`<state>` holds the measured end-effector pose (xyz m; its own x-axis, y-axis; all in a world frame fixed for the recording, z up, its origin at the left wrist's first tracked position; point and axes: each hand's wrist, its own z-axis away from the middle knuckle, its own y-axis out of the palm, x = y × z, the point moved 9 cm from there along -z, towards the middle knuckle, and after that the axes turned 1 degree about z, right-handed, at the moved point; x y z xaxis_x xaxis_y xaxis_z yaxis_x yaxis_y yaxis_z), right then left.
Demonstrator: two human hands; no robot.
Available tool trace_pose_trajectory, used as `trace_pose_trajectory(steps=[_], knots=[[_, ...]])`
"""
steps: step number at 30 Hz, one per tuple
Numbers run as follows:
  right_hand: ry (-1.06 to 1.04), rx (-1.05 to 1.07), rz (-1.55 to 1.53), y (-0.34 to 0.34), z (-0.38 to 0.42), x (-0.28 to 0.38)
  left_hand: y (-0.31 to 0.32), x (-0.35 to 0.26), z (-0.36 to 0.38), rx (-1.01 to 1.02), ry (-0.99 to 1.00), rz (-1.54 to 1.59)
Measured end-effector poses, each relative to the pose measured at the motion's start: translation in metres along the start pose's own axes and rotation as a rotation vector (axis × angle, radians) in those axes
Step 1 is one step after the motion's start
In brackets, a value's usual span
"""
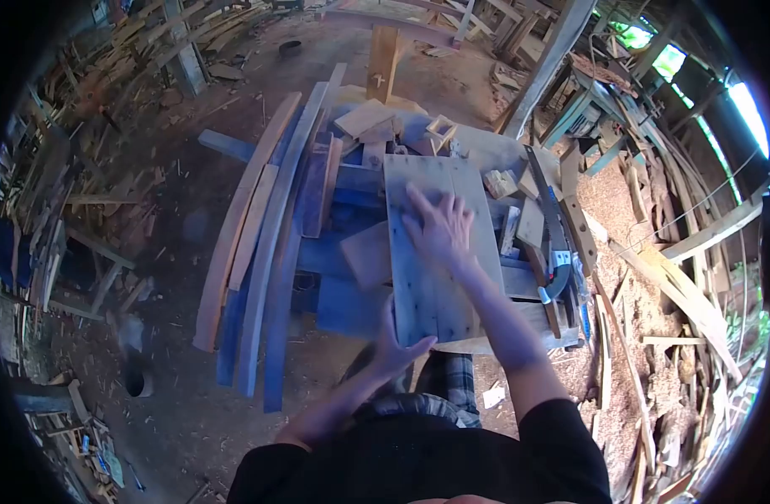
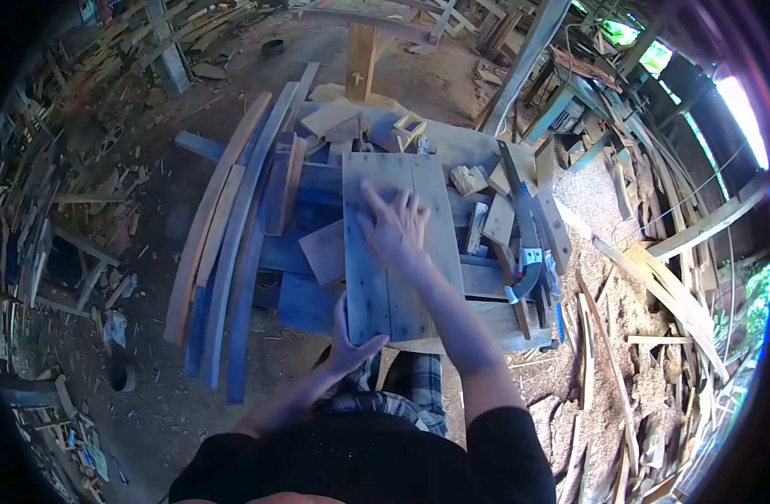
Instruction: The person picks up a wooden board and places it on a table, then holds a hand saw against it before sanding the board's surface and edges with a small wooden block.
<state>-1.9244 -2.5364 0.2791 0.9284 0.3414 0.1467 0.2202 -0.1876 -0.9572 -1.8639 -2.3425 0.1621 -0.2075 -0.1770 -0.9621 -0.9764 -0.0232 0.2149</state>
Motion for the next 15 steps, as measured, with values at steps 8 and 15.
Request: trace_pose_trajectory(steps=[8, 15], knots=[[0.116, 0.005, -0.026, 0.017, -0.104, -0.008, -0.003, 0.001, -0.002, -0.056, 0.203, -0.057], [0.049, 0.047, -0.025, 0.001, -0.038, -0.001, -0.003, 0.004, 0.000, -0.068, 0.216, -0.063]])
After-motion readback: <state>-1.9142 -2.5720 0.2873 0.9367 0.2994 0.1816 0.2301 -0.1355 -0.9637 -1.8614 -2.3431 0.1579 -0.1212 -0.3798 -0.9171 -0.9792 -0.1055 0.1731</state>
